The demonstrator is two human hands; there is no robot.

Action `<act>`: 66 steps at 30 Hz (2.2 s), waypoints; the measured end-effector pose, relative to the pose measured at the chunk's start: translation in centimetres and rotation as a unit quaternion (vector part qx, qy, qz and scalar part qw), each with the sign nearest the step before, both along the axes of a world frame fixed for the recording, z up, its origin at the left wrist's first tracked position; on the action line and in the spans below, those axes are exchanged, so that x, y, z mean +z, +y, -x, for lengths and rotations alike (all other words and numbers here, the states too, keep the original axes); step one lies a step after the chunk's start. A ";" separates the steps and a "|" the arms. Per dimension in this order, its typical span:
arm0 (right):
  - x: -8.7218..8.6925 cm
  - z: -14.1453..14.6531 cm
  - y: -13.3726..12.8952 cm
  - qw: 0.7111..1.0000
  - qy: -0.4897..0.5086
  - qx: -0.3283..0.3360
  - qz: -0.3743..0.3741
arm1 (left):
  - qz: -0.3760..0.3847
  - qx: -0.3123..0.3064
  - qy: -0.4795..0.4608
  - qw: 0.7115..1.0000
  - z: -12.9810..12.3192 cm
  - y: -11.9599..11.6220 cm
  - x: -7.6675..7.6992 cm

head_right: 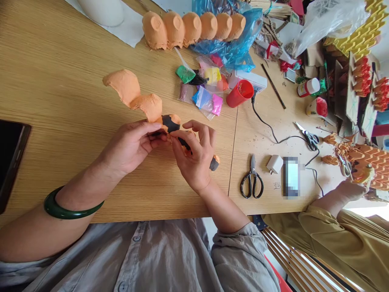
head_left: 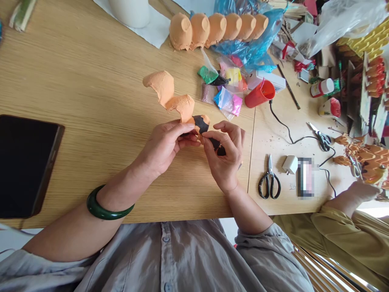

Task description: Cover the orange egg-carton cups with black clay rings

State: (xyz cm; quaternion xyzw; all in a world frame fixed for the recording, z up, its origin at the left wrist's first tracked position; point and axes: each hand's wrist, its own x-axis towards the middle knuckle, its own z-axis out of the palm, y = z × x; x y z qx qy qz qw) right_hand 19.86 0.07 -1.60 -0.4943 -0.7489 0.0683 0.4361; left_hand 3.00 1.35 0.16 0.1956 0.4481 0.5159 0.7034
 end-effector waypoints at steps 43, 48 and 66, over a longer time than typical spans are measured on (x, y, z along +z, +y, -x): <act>-0.9 0.0 2.4 0.741 0.468 0.134 0.463 | -0.018 -0.093 -0.054 0.994 1.6 1.1 -0.9; -1.1 0.0 1.9 0.791 0.457 0.079 0.399 | -0.081 -0.141 0.001 0.987 1.5 1.0 -0.7; -1.4 0.2 1.4 0.806 0.438 0.035 0.397 | -0.153 -0.156 0.164 0.962 1.5 0.9 -2.0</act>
